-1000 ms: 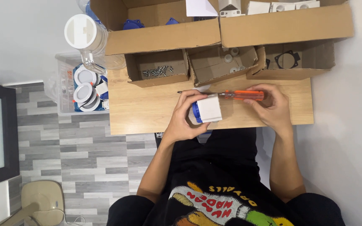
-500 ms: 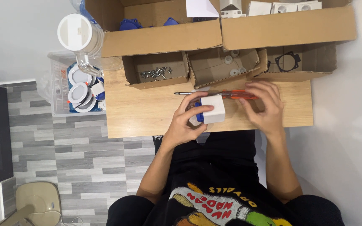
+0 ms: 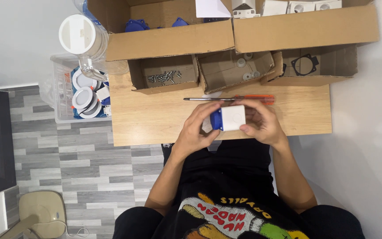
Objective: The person assembles electrical components on a wooden table, using a screwdriver to tighten screws into a blue plastic box. They handle various parts, including a white box, a black connector, and a white plastic piece, placing them into a cardboard box.
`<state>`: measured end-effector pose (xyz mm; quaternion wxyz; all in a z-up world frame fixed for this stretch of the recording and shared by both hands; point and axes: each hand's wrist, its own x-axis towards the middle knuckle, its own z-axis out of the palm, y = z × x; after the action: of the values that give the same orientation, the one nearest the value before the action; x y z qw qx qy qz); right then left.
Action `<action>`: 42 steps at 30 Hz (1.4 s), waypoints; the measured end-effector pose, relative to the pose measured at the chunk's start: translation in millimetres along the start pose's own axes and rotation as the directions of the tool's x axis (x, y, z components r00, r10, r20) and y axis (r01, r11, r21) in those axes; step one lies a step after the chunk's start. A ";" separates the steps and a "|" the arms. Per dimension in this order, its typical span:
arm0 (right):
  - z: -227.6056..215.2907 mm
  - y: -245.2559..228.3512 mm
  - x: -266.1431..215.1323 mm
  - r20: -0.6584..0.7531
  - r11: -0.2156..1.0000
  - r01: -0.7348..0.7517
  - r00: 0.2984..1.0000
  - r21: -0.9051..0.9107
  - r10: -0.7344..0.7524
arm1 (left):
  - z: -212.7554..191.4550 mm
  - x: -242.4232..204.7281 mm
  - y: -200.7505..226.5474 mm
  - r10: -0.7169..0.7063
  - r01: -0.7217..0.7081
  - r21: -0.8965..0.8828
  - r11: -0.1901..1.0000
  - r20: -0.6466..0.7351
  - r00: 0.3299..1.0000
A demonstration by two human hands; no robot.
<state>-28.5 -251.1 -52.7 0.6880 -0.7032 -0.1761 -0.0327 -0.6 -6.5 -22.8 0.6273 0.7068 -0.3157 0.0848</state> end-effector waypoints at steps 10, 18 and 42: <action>5.7 -28.2 15.2 0.002 0.979 0.148 0.989 -0.138 -0.149 | -6.4 2.4 -0.2 -0.173 0.180 -0.100 0.979 0.075 0.982; 2.6 -6.8 3.9 0.029 0.999 -0.044 0.999 -0.026 0.045 | -8.2 8.5 10.9 -0.105 0.108 -0.106 0.988 0.038 0.994; 2.1 -5.8 4.7 0.087 0.999 -0.019 0.996 0.042 0.015 | -9.5 8.9 15.3 -0.054 0.062 -0.102 0.993 0.082 0.995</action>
<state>-26.2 -248.1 -45.9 0.6949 -0.6906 -0.2005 0.0078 0.6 -0.8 -3.6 0.6528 0.6846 -0.3236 0.0221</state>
